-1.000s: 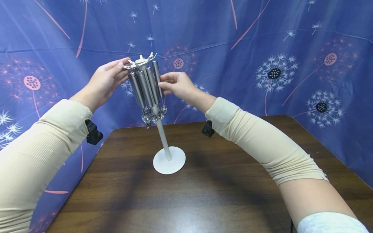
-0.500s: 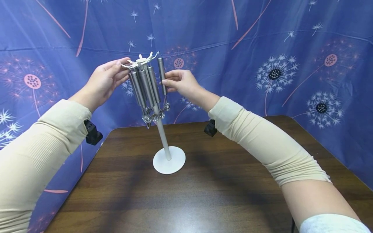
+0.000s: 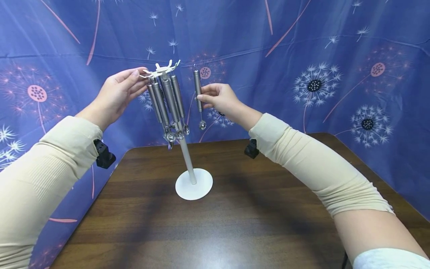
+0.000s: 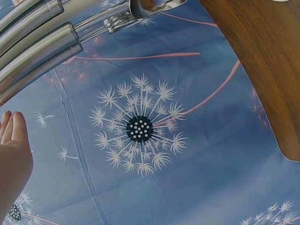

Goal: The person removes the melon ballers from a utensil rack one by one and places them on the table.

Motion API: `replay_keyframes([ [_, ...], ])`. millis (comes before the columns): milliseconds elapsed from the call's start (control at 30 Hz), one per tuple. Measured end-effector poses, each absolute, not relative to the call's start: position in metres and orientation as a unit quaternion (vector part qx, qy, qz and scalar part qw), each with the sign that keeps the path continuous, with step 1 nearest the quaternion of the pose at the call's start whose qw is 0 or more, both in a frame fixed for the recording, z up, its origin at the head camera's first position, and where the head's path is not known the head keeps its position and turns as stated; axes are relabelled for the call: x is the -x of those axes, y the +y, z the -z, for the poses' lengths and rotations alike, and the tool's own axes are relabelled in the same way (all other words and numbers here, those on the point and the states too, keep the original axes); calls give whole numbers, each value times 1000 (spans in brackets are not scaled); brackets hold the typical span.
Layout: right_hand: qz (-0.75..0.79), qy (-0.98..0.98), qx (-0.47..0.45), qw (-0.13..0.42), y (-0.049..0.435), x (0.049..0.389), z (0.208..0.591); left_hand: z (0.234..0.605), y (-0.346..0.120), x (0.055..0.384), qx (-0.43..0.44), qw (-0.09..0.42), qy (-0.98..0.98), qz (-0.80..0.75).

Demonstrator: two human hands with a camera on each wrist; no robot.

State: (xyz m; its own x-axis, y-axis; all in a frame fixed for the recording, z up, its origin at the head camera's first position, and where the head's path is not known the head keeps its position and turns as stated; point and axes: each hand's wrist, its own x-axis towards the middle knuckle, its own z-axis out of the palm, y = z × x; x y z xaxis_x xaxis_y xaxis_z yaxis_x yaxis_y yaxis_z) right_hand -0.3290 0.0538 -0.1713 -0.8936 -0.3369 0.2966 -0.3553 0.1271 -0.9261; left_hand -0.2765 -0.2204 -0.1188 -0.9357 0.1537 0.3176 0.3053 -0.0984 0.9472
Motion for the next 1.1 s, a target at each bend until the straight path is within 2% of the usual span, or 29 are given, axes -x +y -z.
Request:
replay_keyframes([
  [600, -638, -750, -174, 2, 77, 331, 194, 124, -218, 270, 192, 94, -649, 730],
  [1100, -642, -755, -134, -16, 95, 329, 217, 123, -218, 269, 181, 96, -632, 747],
])
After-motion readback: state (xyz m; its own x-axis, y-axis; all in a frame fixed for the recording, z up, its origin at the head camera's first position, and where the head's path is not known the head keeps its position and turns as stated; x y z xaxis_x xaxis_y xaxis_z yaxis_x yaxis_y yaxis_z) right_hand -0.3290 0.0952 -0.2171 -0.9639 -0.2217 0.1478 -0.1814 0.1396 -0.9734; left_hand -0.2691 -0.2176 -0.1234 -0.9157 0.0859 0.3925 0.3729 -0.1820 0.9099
